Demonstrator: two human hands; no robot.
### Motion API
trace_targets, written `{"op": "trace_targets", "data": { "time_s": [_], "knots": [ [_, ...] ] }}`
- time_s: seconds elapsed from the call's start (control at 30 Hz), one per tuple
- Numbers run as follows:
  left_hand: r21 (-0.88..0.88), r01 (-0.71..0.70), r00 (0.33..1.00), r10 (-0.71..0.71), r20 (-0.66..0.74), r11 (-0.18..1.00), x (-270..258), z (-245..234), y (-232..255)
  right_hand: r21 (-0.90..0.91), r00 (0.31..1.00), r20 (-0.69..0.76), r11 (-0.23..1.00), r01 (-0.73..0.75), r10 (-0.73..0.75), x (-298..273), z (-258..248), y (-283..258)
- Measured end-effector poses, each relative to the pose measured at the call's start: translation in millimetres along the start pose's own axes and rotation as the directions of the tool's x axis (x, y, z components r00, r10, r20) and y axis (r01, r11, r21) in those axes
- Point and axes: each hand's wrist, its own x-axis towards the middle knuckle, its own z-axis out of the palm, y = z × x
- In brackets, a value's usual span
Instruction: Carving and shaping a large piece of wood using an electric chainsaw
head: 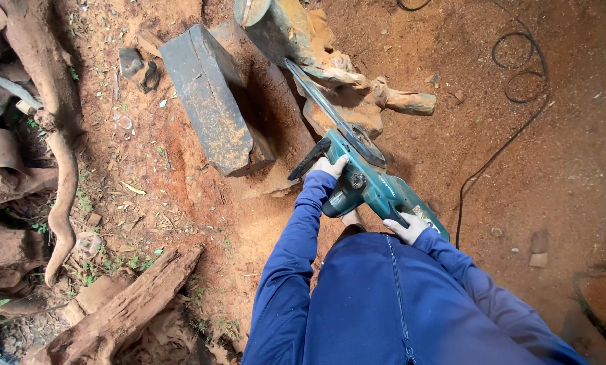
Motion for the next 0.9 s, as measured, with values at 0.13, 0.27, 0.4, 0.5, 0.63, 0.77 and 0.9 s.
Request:
{"op": "trace_targets", "data": {
  "time_s": [0.13,0.27,0.4,0.5,0.63,0.77,0.9],
  "knots": [
    [0.010,0.002,1.000,-0.002,0.007,1.000,0,-3,1,0.004,1.000,-0.005,1.000,-0.007,0.007,2,2,4],
    [0.008,-0.002,1.000,0.002,0.002,1.000,0,-3,0,0.018,1.000,-0.012,1.000,-0.004,0.004,5,5,8],
    [0.011,-0.003,1.000,0.003,0.007,1.000,4,-2,-1,0.026,1.000,-0.005,1.000,0.004,-0.004,8,5,10],
    [0.013,-0.002,1.000,0.002,0.004,1.000,-1,-5,1,0.039,1.000,-0.006,0.999,0.005,-0.005,10,6,12],
    [0.015,-0.002,1.000,0.002,0.000,1.000,6,-1,-2,0.032,1.000,-0.007,0.999,0.009,-0.009,13,7,13],
    [0.009,-0.010,1.000,0.010,-0.009,1.000,5,-2,-1,0.038,0.999,-0.020,0.999,0.029,-0.028,19,10,20],
    [0.027,-0.011,1.000,0.011,-0.024,1.000,0,-2,1,0.011,0.998,-0.023,0.998,0.063,-0.063,19,7,21]
  ]
}}
